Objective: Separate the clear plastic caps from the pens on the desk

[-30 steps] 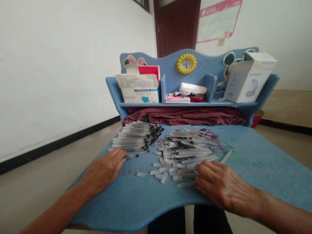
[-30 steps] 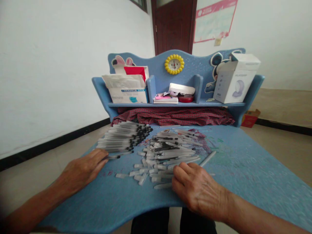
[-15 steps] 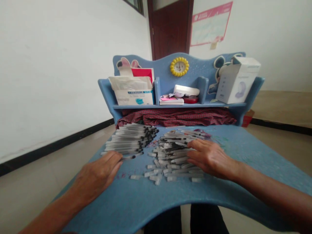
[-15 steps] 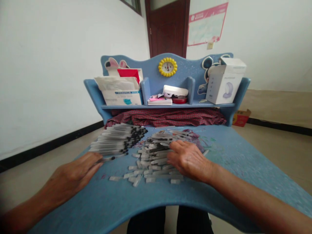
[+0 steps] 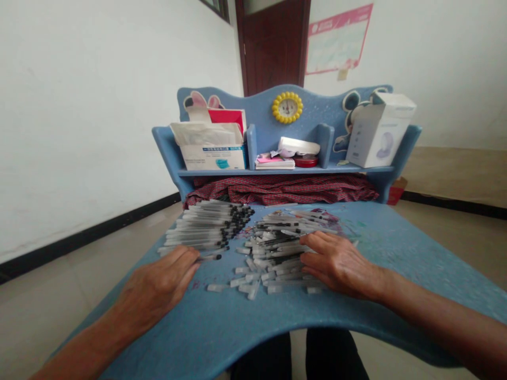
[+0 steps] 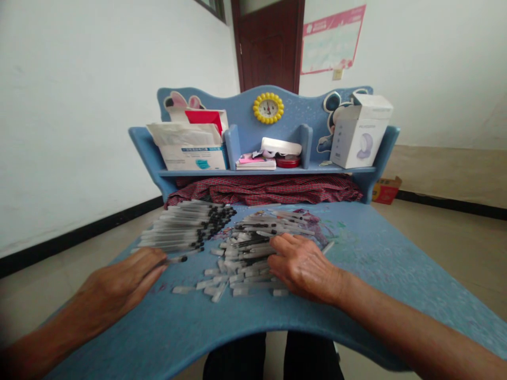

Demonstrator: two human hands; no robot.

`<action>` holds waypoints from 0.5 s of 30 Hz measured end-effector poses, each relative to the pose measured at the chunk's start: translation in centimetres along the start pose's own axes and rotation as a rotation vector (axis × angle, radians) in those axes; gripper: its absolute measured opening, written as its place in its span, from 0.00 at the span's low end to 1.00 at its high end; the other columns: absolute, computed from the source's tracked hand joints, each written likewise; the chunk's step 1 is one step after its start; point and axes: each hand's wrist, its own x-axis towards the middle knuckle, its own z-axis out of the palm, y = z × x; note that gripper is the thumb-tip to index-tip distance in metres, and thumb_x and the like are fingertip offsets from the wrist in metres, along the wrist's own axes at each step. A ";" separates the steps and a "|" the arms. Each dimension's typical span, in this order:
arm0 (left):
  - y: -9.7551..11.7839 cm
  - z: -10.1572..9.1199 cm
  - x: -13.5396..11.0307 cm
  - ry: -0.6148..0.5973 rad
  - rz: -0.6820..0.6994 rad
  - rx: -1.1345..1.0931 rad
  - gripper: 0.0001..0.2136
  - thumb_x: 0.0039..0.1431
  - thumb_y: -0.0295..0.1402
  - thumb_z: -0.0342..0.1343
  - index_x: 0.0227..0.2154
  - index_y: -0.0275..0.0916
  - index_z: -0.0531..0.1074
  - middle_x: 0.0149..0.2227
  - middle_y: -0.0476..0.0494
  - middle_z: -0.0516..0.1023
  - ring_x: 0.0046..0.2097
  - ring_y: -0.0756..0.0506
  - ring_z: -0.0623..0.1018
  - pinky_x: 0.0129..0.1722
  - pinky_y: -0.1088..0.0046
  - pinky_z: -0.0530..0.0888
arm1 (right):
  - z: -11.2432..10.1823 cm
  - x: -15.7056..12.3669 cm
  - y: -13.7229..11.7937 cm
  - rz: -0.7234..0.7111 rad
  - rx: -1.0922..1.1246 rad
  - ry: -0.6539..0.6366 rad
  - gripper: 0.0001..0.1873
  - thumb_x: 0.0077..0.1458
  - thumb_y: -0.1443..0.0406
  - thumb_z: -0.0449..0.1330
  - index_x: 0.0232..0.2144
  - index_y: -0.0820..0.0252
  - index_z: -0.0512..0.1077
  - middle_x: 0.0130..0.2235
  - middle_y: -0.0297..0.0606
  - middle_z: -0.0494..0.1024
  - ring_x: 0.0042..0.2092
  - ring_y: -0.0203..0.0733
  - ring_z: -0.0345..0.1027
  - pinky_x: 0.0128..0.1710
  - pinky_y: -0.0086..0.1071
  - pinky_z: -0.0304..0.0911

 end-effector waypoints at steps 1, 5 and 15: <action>0.1 0.0 0.1 0.005 0.000 -0.007 0.12 0.64 0.33 0.39 0.39 0.38 0.68 0.40 0.43 0.74 0.42 0.44 0.75 0.42 0.68 0.72 | -0.1 0.2 -0.2 -0.014 -0.001 0.012 0.09 0.58 0.66 0.51 0.27 0.61 0.68 0.41 0.45 0.70 0.41 0.44 0.64 0.38 0.38 0.62; 0.5 -0.5 0.3 0.045 0.031 -0.026 0.12 0.63 0.33 0.40 0.39 0.39 0.68 0.39 0.44 0.75 0.41 0.45 0.75 0.41 0.68 0.73 | -0.7 0.6 -0.4 -0.036 0.039 0.040 0.10 0.59 0.67 0.51 0.28 0.61 0.69 0.44 0.45 0.70 0.43 0.43 0.64 0.41 0.38 0.62; 4.3 -3.5 3.7 0.149 0.170 -0.005 0.11 0.62 0.34 0.42 0.37 0.42 0.70 0.34 0.46 0.75 0.38 0.44 0.73 0.40 0.64 0.71 | -3.3 -0.5 2.0 0.128 0.152 0.061 0.09 0.59 0.66 0.52 0.30 0.63 0.70 0.30 0.39 0.72 0.34 0.36 0.66 0.34 0.28 0.59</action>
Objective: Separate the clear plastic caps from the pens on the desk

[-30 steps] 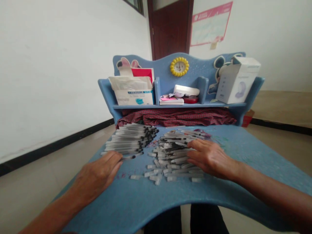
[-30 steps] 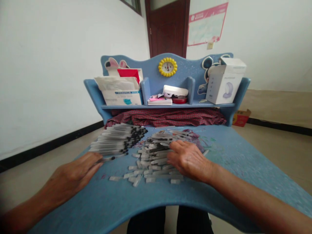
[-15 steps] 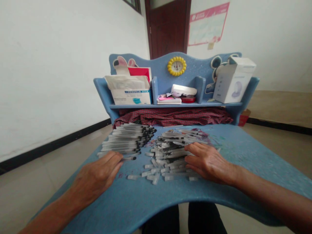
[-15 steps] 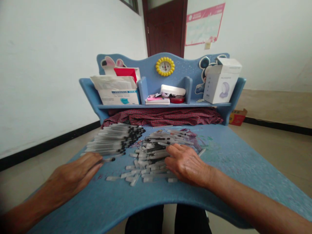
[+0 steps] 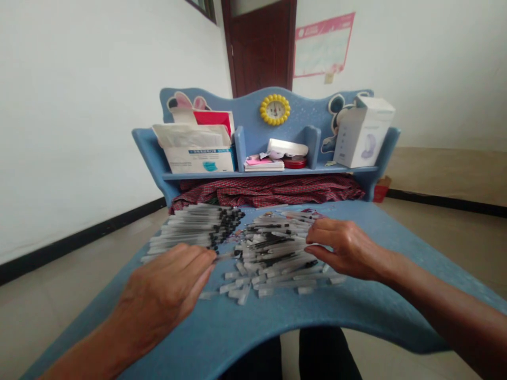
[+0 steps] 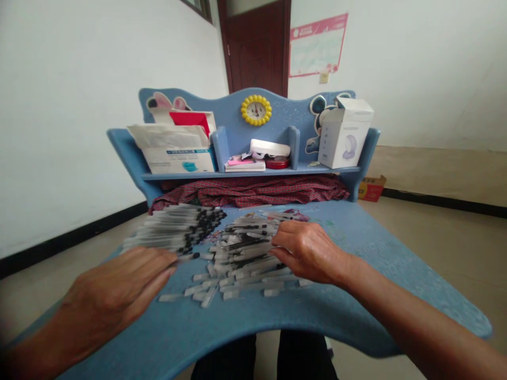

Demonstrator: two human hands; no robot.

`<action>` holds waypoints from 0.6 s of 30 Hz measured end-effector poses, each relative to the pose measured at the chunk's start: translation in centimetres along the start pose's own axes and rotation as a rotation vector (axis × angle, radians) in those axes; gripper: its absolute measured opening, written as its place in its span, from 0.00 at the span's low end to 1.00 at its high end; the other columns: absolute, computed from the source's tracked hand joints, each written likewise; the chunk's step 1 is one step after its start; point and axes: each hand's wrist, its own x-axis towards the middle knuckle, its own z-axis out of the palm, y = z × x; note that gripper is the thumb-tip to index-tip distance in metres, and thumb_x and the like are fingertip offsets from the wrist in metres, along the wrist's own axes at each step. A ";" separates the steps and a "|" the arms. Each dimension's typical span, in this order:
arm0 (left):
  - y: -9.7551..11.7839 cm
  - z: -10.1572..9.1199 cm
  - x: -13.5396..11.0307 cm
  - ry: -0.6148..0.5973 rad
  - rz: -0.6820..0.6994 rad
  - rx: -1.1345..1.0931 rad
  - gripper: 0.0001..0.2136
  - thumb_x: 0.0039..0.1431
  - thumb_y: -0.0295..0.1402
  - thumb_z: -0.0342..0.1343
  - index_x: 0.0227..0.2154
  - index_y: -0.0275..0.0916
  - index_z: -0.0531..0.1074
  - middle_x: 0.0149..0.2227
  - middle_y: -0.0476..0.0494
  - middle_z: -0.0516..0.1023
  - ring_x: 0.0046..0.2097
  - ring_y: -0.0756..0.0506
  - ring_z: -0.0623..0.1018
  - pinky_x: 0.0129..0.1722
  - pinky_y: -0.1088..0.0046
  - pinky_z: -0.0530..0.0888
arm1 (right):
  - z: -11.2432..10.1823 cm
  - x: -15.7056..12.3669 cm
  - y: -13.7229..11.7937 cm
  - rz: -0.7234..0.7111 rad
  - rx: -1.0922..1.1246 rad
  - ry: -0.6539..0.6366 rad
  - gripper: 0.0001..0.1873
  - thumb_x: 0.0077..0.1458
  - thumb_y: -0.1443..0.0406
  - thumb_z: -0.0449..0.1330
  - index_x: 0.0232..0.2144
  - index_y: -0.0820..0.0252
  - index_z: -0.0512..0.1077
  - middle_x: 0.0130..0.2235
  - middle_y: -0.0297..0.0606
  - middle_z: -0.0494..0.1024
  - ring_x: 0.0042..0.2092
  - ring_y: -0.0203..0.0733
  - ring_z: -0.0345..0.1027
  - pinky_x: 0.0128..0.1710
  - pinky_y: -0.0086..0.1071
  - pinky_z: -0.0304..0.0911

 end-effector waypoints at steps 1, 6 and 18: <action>0.4 0.0 0.8 -0.019 0.001 -0.017 0.11 0.61 0.34 0.42 0.35 0.43 0.71 0.33 0.45 0.74 0.37 0.44 0.73 0.39 0.64 0.71 | -0.3 -0.2 0.1 0.010 0.004 -0.017 0.09 0.59 0.66 0.52 0.30 0.62 0.70 0.30 0.38 0.72 0.34 0.36 0.66 0.33 0.28 0.59; 3.0 0.3 5.5 -0.076 0.096 -0.168 0.14 0.62 0.32 0.39 0.32 0.38 0.70 0.33 0.43 0.72 0.37 0.45 0.72 0.39 0.66 0.71 | -1.4 -0.1 0.0 0.170 0.150 -0.020 0.11 0.58 0.60 0.54 0.30 0.62 0.71 0.27 0.35 0.73 0.29 0.33 0.64 0.29 0.26 0.57; 3.1 3.9 9.9 0.050 0.175 -0.362 0.12 0.65 0.32 0.40 0.44 0.36 0.66 0.34 0.44 0.74 0.35 0.48 0.74 0.35 0.74 0.72 | 0.3 3.5 2.3 0.320 0.722 -0.002 0.23 0.58 0.53 0.52 0.20 0.65 0.68 0.19 0.32 0.67 0.22 0.30 0.61 0.21 0.24 0.54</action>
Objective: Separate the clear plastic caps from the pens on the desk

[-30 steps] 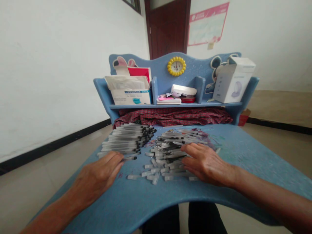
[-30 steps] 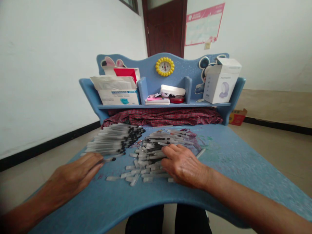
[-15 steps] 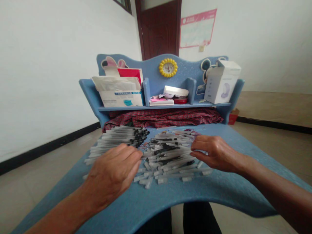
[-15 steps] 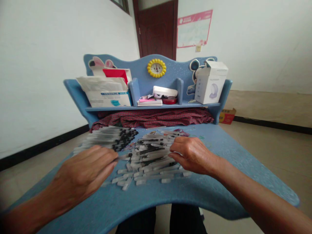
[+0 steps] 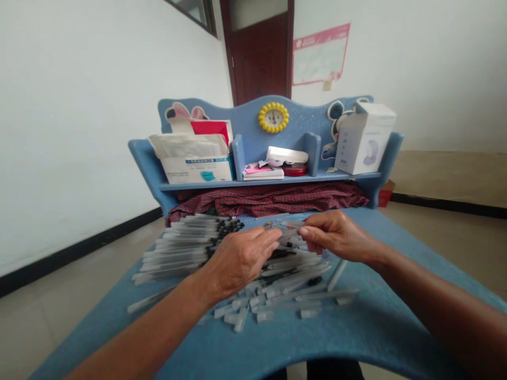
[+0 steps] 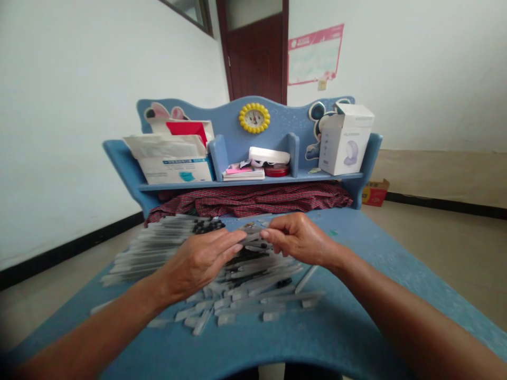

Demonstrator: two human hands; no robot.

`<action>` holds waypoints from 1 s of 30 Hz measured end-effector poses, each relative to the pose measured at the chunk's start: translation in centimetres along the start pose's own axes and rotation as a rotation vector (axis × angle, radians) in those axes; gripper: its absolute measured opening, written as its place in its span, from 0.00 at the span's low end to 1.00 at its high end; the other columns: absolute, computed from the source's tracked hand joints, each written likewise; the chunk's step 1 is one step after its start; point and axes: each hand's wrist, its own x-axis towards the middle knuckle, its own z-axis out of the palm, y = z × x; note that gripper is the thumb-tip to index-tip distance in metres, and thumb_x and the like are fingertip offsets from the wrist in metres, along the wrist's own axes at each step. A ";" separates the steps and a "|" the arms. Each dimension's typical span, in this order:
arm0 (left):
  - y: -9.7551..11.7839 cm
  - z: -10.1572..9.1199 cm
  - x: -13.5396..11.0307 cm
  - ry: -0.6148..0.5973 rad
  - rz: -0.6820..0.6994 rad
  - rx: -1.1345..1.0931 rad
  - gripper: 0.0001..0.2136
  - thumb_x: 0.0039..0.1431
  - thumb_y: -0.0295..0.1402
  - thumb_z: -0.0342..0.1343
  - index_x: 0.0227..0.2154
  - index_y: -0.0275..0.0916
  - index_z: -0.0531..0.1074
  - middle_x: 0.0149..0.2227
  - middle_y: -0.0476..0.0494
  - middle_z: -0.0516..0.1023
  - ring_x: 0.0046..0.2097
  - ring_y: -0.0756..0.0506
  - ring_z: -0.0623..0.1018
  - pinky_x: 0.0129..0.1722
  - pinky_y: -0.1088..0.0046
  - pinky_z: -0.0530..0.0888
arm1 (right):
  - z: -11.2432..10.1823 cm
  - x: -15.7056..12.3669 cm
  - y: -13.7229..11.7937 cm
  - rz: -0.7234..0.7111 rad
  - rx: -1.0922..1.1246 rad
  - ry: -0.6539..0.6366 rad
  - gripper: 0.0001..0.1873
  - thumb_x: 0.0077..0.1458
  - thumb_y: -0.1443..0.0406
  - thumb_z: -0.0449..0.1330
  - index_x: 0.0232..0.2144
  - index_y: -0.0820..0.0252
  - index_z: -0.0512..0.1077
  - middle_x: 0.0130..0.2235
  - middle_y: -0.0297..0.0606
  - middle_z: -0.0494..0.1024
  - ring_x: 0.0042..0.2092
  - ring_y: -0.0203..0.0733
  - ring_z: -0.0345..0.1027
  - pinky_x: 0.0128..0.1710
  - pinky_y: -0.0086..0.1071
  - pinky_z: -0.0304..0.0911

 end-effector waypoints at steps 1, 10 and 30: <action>-0.2 0.3 -0.3 0.006 0.007 0.002 0.12 0.65 0.32 0.40 0.44 0.36 0.66 0.33 0.44 0.74 0.33 0.48 0.75 0.33 0.75 0.72 | 0.3 0.2 0.4 0.029 0.053 -0.026 0.24 0.57 0.52 0.51 0.20 0.65 0.68 0.19 0.32 0.67 0.21 0.30 0.61 0.21 0.24 0.55; -0.4 1.6 -1.9 -0.071 -0.024 -0.040 0.12 0.65 0.32 0.40 0.34 0.35 0.68 0.28 0.46 0.72 0.31 0.48 0.74 0.31 0.74 0.69 | 2.3 0.1 3.2 0.137 0.288 -0.163 0.24 0.55 0.51 0.54 0.19 0.65 0.67 0.18 0.32 0.67 0.20 0.30 0.61 0.21 0.23 0.57; 0.3 1.4 -2.7 -0.090 -0.018 -0.151 0.12 0.65 0.31 0.40 0.33 0.35 0.68 0.25 0.48 0.71 0.27 0.48 0.73 0.26 0.73 0.66 | 2.3 -0.8 3.0 0.134 0.286 -0.177 0.16 0.54 0.57 0.57 0.24 0.65 0.69 0.22 0.32 0.69 0.21 0.29 0.61 0.20 0.23 0.58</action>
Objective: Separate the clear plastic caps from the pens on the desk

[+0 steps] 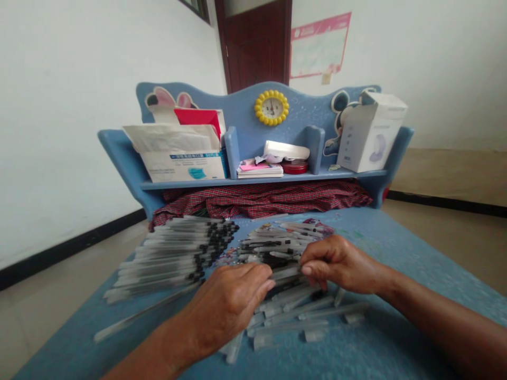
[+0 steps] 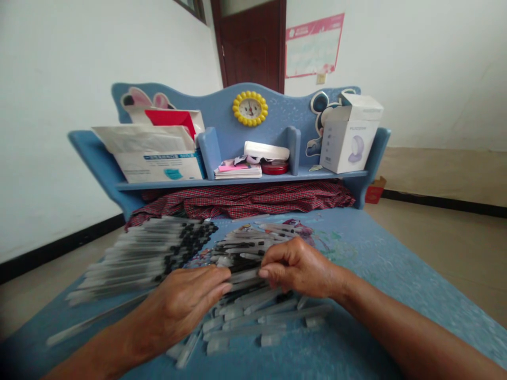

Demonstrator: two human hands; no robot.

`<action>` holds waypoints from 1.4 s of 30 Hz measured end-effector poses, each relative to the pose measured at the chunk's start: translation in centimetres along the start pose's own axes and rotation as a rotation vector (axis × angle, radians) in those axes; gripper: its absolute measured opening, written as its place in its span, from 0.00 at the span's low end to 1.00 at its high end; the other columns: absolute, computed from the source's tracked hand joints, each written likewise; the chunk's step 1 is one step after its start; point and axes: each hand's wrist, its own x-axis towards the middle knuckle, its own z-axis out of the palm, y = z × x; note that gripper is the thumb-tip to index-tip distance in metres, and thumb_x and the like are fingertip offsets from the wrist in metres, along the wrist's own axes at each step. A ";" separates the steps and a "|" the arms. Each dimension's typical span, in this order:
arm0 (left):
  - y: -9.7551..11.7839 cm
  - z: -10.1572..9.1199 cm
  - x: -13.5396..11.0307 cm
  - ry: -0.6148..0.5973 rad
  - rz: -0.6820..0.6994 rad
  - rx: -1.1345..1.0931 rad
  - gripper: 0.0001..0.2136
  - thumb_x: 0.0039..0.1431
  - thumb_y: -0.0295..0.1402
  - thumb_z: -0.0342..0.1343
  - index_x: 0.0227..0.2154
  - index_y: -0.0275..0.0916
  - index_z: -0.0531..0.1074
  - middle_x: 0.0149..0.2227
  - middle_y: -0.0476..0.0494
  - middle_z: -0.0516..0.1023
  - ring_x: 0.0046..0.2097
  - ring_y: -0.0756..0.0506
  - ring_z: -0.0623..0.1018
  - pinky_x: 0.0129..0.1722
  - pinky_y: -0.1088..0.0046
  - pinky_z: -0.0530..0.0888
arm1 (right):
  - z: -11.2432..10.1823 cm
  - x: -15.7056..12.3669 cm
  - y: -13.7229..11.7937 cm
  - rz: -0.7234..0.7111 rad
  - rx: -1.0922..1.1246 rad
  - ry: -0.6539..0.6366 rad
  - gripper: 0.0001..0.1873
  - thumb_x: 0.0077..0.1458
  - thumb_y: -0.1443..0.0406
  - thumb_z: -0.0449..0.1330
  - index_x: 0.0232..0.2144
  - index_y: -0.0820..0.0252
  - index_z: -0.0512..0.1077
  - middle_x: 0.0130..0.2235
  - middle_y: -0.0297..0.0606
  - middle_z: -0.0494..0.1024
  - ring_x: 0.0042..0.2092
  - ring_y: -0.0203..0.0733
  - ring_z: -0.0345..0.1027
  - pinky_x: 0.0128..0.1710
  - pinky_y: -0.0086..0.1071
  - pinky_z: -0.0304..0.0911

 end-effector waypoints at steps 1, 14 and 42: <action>0.0 0.1 0.0 -0.003 -0.002 0.002 0.12 0.65 0.31 0.40 0.33 0.35 0.68 0.25 0.48 0.71 0.27 0.48 0.73 0.26 0.73 0.66 | 0.0 0.0 0.0 0.014 0.036 0.007 0.15 0.53 0.57 0.58 0.25 0.65 0.68 0.22 0.32 0.69 0.21 0.29 0.61 0.20 0.23 0.59; 0.5 0.2 0.0 -0.025 -0.026 0.003 0.12 0.65 0.30 0.40 0.32 0.36 0.67 0.26 0.47 0.71 0.28 0.48 0.73 0.27 0.73 0.68 | 0.4 -0.1 -0.4 0.034 -0.068 0.047 0.19 0.53 0.54 0.57 0.22 0.64 0.66 0.19 0.29 0.66 0.17 0.26 0.56 0.15 0.20 0.50; 0.5 0.6 0.2 0.084 -0.010 0.011 0.13 0.65 0.31 0.39 0.30 0.37 0.67 0.24 0.48 0.73 0.28 0.50 0.75 0.29 0.77 0.70 | 0.5 -0.1 -0.4 0.107 0.059 0.044 0.22 0.53 0.51 0.56 0.21 0.63 0.64 0.16 0.28 0.67 0.13 0.26 0.56 0.10 0.18 0.48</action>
